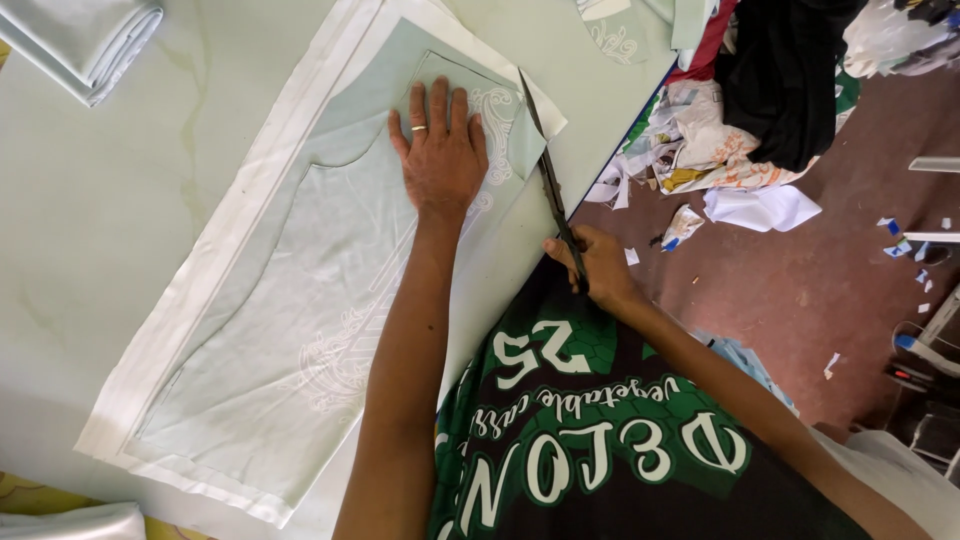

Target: The person cuts a light-colored patterned fabric using large shears on a white table, following a pre-drawn outline. After cutting, the person folds the fabric piece and uses a pen to mark details on the folded fabric.

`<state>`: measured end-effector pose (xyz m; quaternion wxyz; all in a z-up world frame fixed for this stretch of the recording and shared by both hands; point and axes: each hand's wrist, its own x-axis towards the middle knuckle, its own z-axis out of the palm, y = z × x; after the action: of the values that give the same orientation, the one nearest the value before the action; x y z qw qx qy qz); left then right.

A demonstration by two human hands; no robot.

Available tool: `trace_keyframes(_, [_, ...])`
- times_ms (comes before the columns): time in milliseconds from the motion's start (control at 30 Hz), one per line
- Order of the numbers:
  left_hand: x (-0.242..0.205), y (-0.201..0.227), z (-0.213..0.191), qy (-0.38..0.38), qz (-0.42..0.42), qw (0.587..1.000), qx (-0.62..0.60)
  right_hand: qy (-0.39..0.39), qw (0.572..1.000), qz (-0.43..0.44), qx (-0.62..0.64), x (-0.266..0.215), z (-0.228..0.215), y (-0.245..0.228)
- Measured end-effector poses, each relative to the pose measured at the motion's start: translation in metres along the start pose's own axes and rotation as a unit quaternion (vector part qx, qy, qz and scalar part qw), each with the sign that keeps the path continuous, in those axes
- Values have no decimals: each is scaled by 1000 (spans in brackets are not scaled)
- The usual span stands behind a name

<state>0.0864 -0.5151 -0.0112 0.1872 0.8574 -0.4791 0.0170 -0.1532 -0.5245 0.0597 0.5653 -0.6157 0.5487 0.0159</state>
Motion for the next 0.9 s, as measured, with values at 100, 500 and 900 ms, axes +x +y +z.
trace_keyframes(100, [0,-1,3,7,1,1000,-3,17,1000,2,-2,-1,8,-1])
trace_keyframes(500, [-1,-2,1,38,4,999,11,-45,998,34,-26,-5,-8,-3])
trace_keyframes(900, [0,-4,24,117,16,992,53,-217,972,-24,-88,86,-171,10])
